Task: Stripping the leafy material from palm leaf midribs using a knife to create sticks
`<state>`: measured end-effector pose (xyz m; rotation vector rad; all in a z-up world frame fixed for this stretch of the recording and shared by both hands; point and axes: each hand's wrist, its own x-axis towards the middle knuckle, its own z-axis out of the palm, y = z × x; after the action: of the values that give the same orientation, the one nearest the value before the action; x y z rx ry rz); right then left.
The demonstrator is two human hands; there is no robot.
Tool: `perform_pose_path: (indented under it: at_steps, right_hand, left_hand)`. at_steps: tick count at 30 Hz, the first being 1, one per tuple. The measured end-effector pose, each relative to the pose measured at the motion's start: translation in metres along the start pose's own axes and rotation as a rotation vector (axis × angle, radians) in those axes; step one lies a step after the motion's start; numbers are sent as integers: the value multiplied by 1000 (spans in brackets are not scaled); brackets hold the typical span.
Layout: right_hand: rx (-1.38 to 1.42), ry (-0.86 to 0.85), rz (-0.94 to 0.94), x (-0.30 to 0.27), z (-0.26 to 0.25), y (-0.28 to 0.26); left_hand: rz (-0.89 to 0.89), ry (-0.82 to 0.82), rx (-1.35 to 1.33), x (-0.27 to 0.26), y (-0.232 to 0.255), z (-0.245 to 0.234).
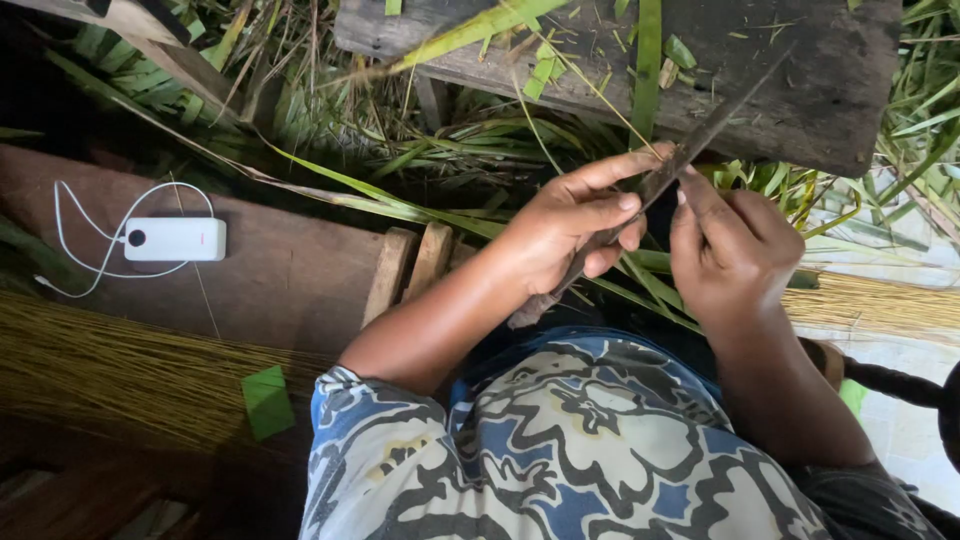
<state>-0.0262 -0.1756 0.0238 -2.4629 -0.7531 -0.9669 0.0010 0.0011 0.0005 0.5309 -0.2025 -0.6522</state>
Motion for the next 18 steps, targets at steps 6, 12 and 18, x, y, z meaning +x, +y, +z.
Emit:
perform_pose_path:
  at_steps: [6, 12, 18]
  right_hand:
    - [17, 7, 26, -5, 2, 3]
    - [86, 3, 56, -18, 1, 13]
    - [84, 27, 58, -17, -2, 21]
  left_hand:
    - [35, -8, -54, 1, 10, -8]
    - [169, 63, -26, 1, 29, -30]
    - [346, 196, -23, 1, 52, -48]
